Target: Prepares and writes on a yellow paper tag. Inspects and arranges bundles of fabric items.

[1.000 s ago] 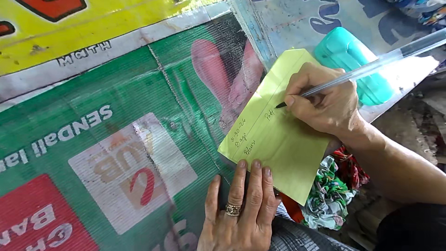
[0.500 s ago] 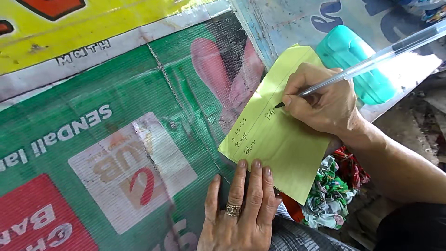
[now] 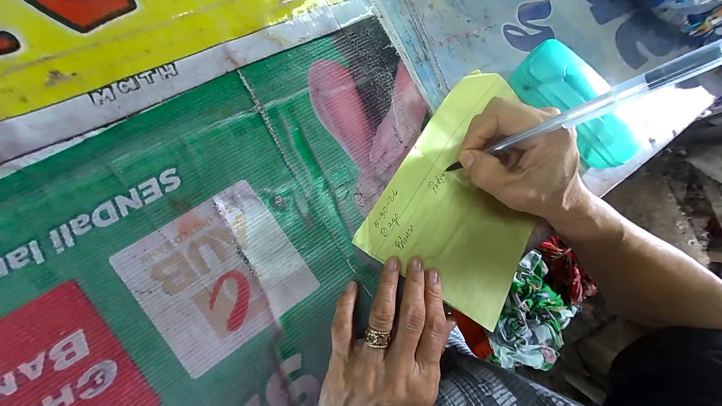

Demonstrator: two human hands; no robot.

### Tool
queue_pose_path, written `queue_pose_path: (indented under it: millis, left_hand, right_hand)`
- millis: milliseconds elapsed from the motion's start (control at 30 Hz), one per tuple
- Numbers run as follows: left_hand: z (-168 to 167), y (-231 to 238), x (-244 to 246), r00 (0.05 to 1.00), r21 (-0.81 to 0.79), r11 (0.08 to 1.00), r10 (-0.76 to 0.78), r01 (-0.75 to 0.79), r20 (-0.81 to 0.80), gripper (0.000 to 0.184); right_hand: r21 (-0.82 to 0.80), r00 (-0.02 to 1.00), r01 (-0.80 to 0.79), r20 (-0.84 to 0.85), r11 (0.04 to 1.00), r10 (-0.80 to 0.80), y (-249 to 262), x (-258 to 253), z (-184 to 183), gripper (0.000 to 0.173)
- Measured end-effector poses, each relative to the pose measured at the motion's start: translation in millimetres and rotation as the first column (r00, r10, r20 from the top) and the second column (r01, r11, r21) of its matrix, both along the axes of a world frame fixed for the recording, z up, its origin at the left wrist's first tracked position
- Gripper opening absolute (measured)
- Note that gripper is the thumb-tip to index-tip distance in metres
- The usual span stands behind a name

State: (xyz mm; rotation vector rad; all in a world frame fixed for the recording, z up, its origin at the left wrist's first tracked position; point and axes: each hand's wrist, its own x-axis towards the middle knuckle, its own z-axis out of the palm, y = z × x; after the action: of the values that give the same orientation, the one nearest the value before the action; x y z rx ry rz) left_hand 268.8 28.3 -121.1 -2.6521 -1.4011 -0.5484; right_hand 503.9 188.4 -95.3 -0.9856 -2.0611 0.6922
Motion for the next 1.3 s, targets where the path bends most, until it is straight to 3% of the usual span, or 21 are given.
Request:
queue_pose_path:
  millis: [1300]
  left_hand:
    - [0.6,0.0,0.4,1.000,-0.005,1.000,0.003,-0.003,0.004,0.054]
  right_hand:
    - [0.023,0.998,0.068,0.000,0.997,-0.068,-0.1,1.8,-0.7,0.007]
